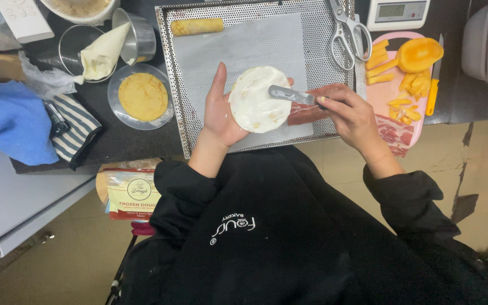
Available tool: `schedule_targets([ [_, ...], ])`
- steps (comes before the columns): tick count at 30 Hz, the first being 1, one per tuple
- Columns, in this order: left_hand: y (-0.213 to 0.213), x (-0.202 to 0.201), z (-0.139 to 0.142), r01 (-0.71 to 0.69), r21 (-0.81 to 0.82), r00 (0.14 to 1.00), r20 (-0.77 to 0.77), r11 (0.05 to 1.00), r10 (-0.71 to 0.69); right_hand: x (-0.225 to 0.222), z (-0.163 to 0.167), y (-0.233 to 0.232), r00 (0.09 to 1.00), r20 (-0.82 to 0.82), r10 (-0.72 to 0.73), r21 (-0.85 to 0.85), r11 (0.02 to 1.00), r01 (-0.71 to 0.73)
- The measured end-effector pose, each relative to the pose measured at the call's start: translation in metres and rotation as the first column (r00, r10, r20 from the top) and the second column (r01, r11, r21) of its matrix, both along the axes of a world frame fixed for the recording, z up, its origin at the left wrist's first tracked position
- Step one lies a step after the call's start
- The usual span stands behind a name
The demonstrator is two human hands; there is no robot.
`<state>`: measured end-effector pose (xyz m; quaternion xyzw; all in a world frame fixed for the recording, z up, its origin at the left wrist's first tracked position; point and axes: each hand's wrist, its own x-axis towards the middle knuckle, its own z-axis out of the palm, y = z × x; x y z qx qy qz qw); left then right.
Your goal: The person spreads cream on a round dough disc, places a slice of ham and a cheese stick on top, then rolls the dough into a cylinder. They seal the seam with cream and place the finished roll on a baking tray.
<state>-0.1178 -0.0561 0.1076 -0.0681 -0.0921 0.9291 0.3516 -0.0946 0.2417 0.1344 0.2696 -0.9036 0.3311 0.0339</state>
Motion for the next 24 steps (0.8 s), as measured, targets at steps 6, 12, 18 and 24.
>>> schedule_targets([
  [6, -0.014, -0.002, -0.001, -0.042, -0.081, 0.999, 0.009, 0.996, 0.043, 0.005, 0.009, 0.024, 0.996, 0.021, -0.083, 0.059, 0.995, 0.082],
  [12, -0.015, -0.007, -0.010, 0.002, -0.093, 0.998, -0.058, 0.996, -0.008, -0.001, 0.027, 0.027, 0.989, 0.131, -0.066, 0.023, 0.998, 0.064],
  [18, -0.009, -0.009, -0.007, -0.047, -0.120, 0.997, -0.068, 0.992, 0.039, -0.003, 0.025, 0.010, 0.998, 0.058, 0.001, 0.070, 0.998, -0.005],
  [24, -0.015, -0.013, -0.007, -0.189, -0.069, 0.980, 0.057, 0.979, 0.193, 0.014, 0.002, -0.012, 0.999, -0.011, -0.047, 0.098, 0.994, 0.048],
])
